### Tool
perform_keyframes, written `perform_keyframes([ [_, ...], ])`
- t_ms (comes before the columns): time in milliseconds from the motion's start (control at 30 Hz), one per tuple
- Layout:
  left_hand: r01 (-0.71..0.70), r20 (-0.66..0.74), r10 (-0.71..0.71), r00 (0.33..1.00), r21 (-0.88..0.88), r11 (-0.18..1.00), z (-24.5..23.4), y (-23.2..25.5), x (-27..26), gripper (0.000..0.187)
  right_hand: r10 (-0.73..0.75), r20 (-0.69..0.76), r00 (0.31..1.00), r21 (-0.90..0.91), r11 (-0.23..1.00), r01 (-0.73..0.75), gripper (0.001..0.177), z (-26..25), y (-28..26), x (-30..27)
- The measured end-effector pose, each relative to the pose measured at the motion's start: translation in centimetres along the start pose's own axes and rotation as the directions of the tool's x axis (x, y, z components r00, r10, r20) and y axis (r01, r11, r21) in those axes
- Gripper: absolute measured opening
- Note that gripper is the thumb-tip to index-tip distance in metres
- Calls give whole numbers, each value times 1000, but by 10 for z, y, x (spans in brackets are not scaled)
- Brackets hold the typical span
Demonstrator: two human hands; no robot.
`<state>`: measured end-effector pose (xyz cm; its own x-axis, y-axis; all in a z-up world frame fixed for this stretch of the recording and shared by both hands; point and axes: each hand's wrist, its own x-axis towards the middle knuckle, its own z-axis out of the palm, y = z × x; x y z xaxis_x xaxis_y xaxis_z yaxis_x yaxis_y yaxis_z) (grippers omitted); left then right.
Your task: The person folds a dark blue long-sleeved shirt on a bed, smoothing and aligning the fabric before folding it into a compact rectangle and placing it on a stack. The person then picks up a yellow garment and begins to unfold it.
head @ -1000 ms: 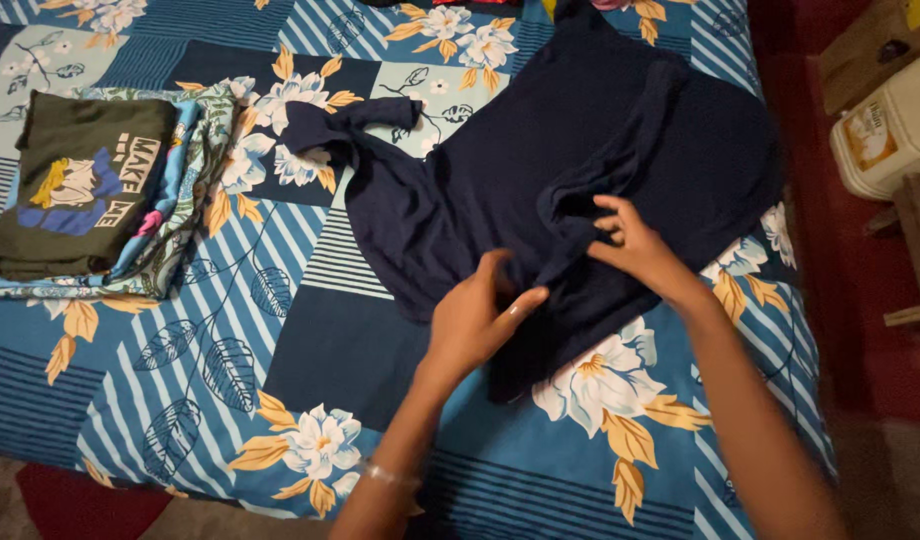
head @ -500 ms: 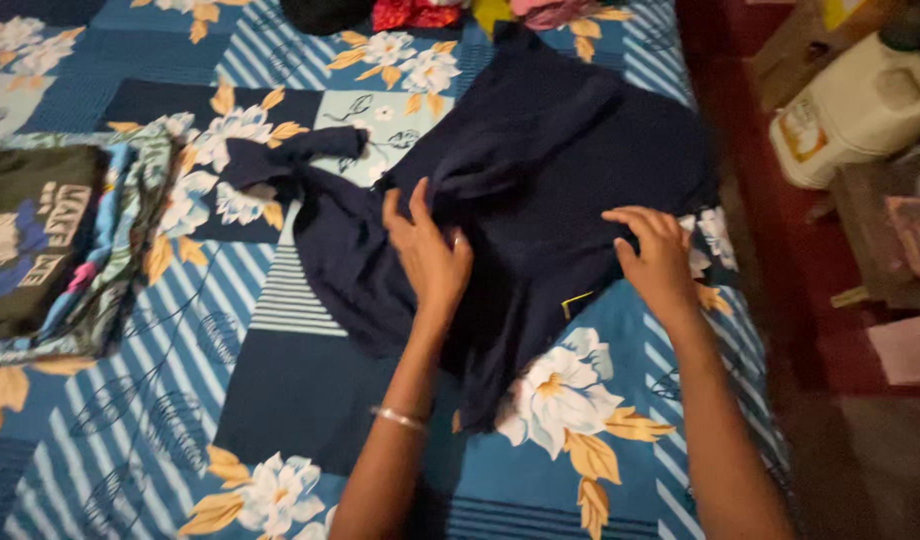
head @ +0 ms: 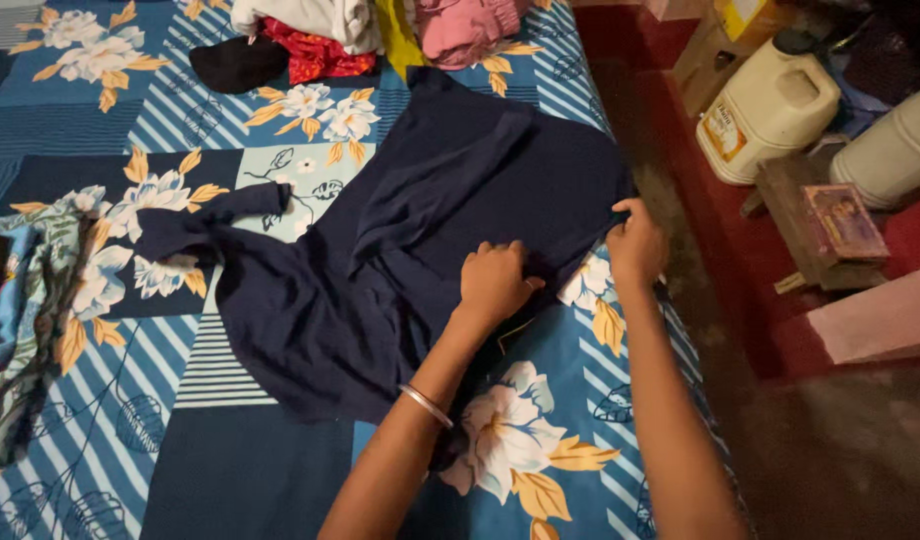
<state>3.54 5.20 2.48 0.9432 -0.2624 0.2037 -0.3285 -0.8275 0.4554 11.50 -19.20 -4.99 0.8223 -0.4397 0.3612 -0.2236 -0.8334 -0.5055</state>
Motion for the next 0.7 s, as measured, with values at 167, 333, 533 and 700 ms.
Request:
perform_keyframes([
  [167,98,191,19,981,-586,804,16,-51,28,43,-76,-180,981,491,857,156,30,15,-9,23],
  [333,128,135,-49,990,-676,725,11,-81,33,41,-248,-376,893,408,821,400,30,32,-31,51],
  [533,131,131,-77,988,-477,869,-21,-65,27,31,-64,-180,982,352,928,125,17,39,-61,78],
  [700,290,29,-297,954,-317,903,-37,-58,17,31,-335,-193,922,456,801,387,34,60,-70,94],
])
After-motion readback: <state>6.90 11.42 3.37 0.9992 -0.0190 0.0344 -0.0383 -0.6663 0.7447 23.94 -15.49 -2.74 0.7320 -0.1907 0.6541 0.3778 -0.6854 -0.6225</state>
